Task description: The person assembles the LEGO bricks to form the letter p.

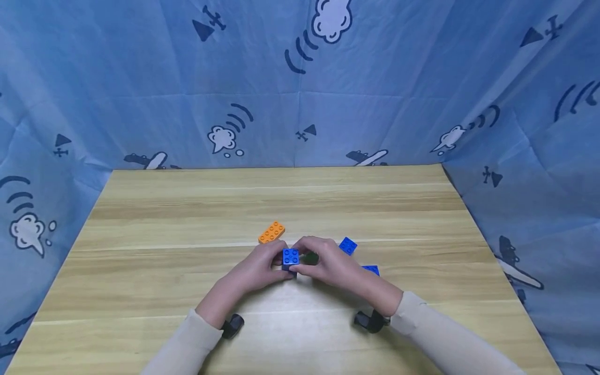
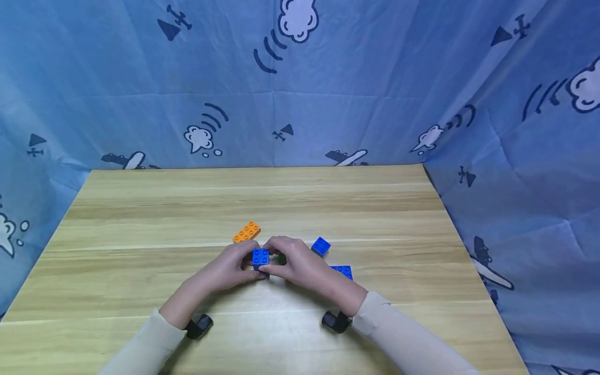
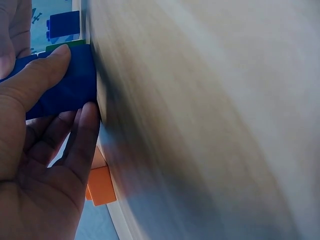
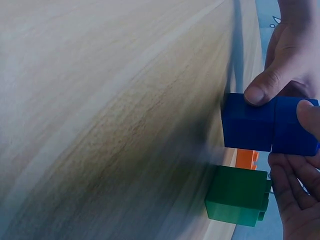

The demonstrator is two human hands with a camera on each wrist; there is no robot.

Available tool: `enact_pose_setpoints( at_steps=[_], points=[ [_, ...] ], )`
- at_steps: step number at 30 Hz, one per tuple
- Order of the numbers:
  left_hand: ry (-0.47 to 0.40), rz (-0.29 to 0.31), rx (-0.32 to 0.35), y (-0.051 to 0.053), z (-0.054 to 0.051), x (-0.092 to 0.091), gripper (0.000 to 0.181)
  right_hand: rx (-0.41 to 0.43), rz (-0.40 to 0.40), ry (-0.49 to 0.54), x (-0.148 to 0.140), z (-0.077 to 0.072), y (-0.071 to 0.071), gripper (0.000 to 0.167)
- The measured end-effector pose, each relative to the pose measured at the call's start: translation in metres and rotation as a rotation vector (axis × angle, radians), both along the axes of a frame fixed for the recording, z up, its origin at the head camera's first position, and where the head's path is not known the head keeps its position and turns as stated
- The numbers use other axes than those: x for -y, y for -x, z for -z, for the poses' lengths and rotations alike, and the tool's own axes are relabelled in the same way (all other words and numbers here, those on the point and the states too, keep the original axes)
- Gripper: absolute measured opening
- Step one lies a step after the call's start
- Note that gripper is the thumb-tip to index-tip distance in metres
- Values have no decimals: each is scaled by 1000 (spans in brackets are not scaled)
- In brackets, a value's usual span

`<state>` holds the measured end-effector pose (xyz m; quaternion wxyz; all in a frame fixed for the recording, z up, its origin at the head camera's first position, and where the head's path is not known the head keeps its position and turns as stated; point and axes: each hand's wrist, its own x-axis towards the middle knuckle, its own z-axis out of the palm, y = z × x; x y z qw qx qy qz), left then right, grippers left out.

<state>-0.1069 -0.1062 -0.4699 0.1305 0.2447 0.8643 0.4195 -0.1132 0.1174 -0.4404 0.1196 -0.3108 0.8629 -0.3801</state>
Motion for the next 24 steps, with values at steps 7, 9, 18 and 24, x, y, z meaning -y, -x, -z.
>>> enact_pose_setpoints(
  at_steps=[7,9,18,24],
  points=[
    [-1,4,-34,0,0,0,29,-20,-17,-14,0,0,0,30],
    [5,3,-43,-1,0,-1,29,-13,-15,-22,0,0,0,30],
    [4,-12,-64,-3,2,0,30,-6,-10,-52,1,-3,-2,31],
    [-36,-39,-28,-6,-2,0,31,5,-6,-74,2,-3,-1,32]
  ],
)
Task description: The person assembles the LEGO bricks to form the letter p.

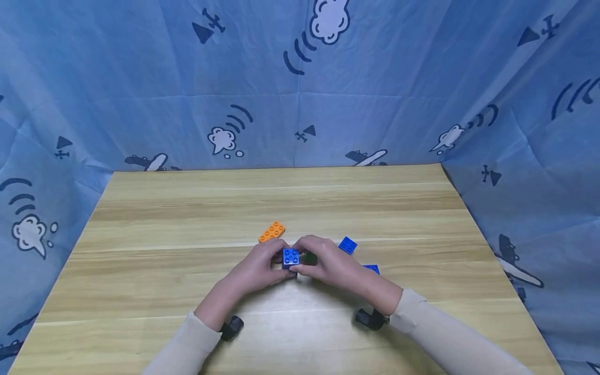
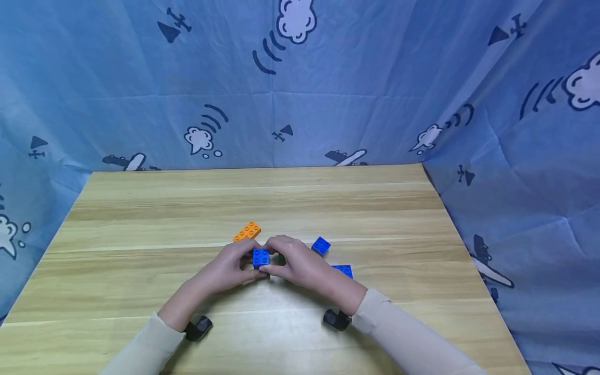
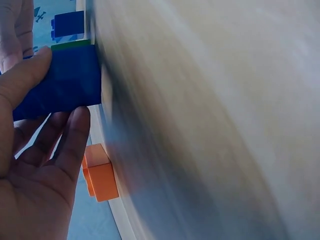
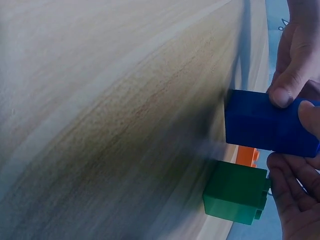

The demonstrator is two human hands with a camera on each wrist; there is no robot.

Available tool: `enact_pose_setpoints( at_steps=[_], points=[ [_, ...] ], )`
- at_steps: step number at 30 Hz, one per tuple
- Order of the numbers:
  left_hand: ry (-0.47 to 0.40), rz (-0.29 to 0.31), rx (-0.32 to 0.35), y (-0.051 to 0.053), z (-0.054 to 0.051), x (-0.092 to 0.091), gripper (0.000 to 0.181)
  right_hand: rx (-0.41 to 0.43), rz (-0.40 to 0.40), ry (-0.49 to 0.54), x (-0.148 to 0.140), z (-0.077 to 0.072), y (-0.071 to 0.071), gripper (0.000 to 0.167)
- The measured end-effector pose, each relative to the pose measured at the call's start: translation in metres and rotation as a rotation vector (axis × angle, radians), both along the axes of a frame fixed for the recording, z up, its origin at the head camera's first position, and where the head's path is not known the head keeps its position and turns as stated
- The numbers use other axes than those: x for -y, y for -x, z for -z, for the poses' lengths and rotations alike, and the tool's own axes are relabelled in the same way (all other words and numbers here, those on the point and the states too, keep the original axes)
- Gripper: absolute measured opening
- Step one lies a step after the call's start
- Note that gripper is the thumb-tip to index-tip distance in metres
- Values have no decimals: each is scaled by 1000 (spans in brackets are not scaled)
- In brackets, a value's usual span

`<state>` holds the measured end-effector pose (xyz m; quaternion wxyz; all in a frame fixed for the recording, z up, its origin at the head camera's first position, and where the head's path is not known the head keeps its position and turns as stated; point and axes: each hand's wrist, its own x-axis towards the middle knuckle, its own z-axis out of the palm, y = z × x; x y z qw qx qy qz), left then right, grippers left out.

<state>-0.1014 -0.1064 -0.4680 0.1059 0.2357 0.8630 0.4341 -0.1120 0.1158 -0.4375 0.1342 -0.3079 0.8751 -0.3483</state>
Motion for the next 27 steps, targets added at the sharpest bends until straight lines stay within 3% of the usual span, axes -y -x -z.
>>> enact_pose_setpoints(
  at_steps=[5,13,21,27],
  points=[
    [-32,-10,39,-1,-1,0,30,14,4,-13,0,0,1,32],
    [-46,-15,0,-1,1,0,26,11,9,-10,0,-1,0,32],
    [-70,-11,6,-1,3,1,23,2,25,-4,1,-1,-1,32],
    [-74,-11,0,0,3,1,24,-20,-10,-12,-2,-3,3,37]
  ],
)
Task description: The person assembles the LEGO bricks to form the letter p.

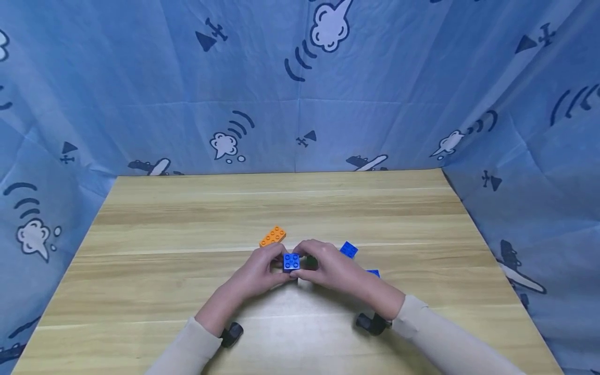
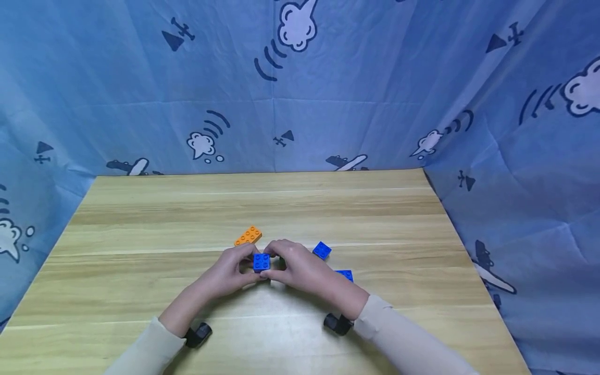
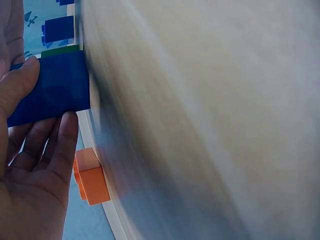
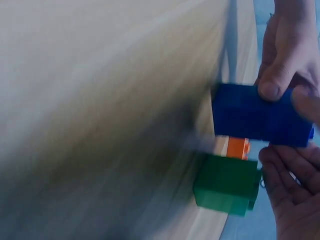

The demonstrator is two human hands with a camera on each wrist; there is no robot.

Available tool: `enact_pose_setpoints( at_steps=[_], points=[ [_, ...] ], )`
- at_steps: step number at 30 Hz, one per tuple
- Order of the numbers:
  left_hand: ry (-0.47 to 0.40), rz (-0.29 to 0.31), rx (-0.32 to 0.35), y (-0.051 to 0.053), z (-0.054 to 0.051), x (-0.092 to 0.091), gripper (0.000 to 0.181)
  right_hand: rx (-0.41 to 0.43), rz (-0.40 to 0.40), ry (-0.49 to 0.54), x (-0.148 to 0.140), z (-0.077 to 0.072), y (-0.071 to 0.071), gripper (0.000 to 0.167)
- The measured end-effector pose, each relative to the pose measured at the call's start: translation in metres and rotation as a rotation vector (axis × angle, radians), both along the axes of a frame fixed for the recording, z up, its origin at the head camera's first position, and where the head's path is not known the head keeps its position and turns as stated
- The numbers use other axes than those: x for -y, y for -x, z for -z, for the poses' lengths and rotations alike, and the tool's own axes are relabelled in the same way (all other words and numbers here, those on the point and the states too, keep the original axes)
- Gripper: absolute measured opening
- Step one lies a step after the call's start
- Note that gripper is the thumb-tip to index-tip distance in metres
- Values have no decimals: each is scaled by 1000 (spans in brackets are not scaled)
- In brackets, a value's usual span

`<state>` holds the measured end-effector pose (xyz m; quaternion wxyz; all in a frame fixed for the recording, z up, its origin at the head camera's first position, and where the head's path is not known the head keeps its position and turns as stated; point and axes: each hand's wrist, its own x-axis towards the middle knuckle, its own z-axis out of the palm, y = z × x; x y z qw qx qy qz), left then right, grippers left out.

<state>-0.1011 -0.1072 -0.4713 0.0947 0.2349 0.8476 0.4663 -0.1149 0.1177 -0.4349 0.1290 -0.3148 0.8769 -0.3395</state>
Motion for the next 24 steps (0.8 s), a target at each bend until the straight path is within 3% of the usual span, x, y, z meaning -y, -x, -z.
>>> enact_pose_setpoints(
  at_steps=[5,12,18,24],
  points=[
    [-10,-7,16,-1,0,-1,26,-35,-11,15,-8,-4,11,41],
    [2,-27,27,-1,-1,-1,29,-68,-18,52,-16,-9,43,39],
    [7,-28,29,0,0,0,30,-60,-55,-10,-13,-6,67,44],
    [19,-28,27,0,0,0,30,-52,-117,-79,3,-2,82,50]
  ],
)
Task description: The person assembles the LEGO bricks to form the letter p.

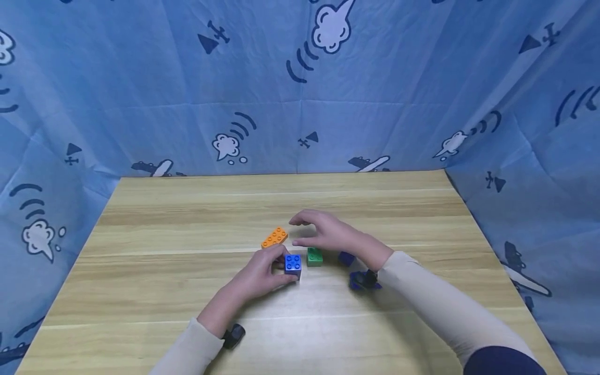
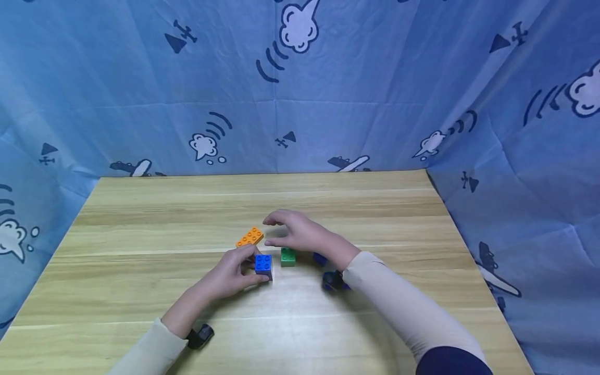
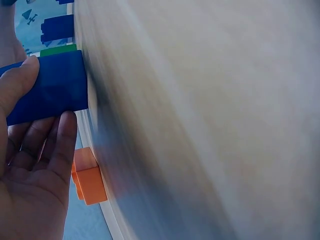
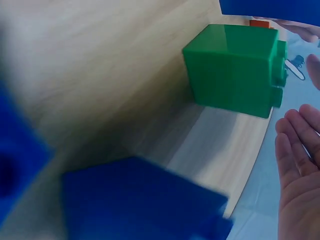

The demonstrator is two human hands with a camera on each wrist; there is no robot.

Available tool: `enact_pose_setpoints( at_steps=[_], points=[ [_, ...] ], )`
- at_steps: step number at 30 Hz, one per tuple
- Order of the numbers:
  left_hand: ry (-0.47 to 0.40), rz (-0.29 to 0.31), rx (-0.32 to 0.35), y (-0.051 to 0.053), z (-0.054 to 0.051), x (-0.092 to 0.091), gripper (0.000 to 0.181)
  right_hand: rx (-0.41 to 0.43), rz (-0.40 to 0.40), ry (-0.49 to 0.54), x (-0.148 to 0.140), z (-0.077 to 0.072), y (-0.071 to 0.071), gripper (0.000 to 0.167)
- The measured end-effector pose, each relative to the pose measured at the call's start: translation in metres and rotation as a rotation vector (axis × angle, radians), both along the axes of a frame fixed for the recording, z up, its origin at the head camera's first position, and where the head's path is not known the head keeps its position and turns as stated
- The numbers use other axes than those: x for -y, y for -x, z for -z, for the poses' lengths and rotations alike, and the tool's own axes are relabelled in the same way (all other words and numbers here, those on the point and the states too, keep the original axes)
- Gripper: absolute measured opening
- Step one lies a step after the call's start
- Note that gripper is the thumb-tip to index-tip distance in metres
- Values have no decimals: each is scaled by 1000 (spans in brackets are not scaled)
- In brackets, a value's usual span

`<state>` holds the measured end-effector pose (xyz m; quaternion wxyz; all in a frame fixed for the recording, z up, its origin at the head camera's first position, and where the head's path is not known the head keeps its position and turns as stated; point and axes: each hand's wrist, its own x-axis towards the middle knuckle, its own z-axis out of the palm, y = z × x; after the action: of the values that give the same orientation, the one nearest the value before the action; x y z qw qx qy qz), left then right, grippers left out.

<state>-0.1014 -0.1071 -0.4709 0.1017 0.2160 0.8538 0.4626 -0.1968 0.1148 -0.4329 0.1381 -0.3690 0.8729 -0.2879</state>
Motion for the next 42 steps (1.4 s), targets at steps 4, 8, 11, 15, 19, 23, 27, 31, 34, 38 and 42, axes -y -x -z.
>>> enact_pose_setpoints(
  at_steps=[4,8,11,15,19,23,27,31,34,38,42],
  points=[
    [2,9,-12,0,0,1,31,41,-36,-34,13,1,6,50],
    [1,23,-25,1,-1,0,32,52,-81,-65,25,1,13,50],
    [11,18,-14,1,-2,0,32,53,-118,-81,32,1,17,50],
    [15,13,-15,0,-3,-1,32,63,-157,-111,40,3,21,49],
    [19,8,-40,-2,-2,0,32,82,-186,-142,46,7,22,49],
    [29,3,-51,-3,-1,2,33,102,-189,-146,51,10,22,45],
    [31,10,-36,-3,-1,1,33,86,-197,-159,54,14,23,41],
    [37,6,-20,-2,-2,0,32,50,-217,-171,54,16,24,37],
    [42,0,-15,-2,-2,0,33,27,-219,-183,55,17,24,35],
    [41,5,-20,-2,-2,0,33,1,-226,-206,55,17,24,34],
    [36,11,-20,-2,-2,0,33,-14,-241,-221,57,16,23,35]
  ],
)
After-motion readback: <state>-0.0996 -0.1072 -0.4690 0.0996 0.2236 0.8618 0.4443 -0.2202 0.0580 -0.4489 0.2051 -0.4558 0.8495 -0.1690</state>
